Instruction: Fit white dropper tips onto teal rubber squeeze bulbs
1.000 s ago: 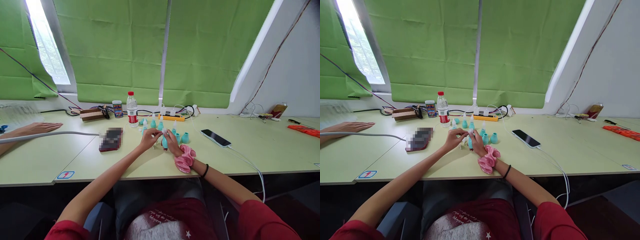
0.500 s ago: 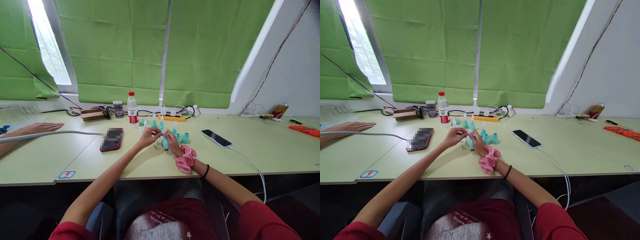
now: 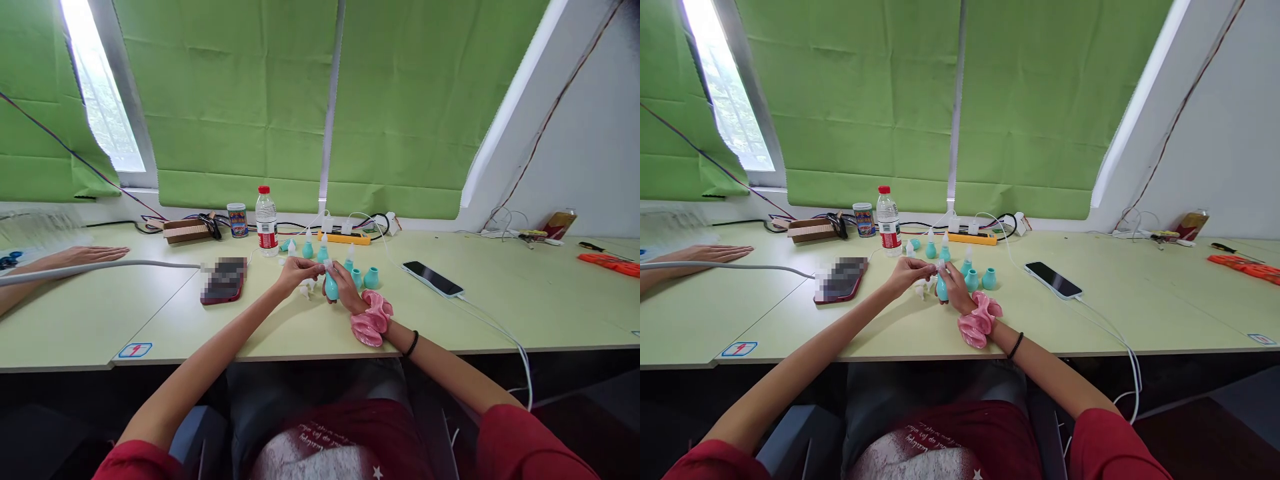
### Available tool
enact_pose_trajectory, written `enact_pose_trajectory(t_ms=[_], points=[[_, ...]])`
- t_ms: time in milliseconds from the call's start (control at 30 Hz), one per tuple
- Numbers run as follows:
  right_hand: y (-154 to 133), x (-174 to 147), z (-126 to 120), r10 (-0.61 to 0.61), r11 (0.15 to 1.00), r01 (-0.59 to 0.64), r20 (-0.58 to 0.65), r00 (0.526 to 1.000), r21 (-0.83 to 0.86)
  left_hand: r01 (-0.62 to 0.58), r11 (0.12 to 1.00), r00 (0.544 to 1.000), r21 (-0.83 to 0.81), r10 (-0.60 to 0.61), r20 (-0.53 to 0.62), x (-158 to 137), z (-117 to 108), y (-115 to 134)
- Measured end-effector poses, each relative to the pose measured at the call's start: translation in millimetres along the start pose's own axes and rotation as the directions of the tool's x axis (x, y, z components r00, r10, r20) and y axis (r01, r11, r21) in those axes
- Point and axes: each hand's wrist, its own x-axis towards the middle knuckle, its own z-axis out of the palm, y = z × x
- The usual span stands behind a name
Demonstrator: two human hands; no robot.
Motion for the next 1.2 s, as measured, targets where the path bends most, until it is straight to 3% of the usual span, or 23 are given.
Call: enact_pose_trajectory(t_ms=[100, 267, 433, 533, 1000, 1200], points=[[1.0, 3.8, 1.4, 0.015, 1.0, -0.015, 0.003, 1.0, -0.003, -0.01, 0.999, 1.0, 0.054, 0.01, -0.014, -0.7, 1.8, 2.7], [2.8, 6.0, 1.4, 0.036, 0.999, -0.036, -0.014, 0.999, -0.008, -0.038, 0.956, 0.993, 0.29, 0.069, -0.098, -1.3, 8.0, 7.2], [4.6, 2.5, 3.1, 0.052, 0.999, -0.053, -0.03, 0.998, -0.014, -0.116, 0.883, 0.952, 0.454, 0.229, -0.202, -3.7, 15.2, 0.7], [5.8, -1.4, 3.3, 0.058, 0.998, -0.058, -0.033, 0.998, -0.015, -0.182, 0.844, 0.936, 0.505, 0.306, -0.174, -4.3, 16.3, -3.6], [2.3, 0.2, -7.5, 0.038, 0.999, -0.038, 0.001, 0.999, -0.031, -0.097, 0.929, 0.993, 0.357, 0.114, -0.026, -1.9, 2.1, 12.5], [-6.0, 5.0, -9.3, -0.027, 0.999, 0.028, 0.02, 0.999, -0.036, -0.056, 0.941, 0.995, 0.333, 0.08, -0.057, -2.5, 2.9, 15.7]])
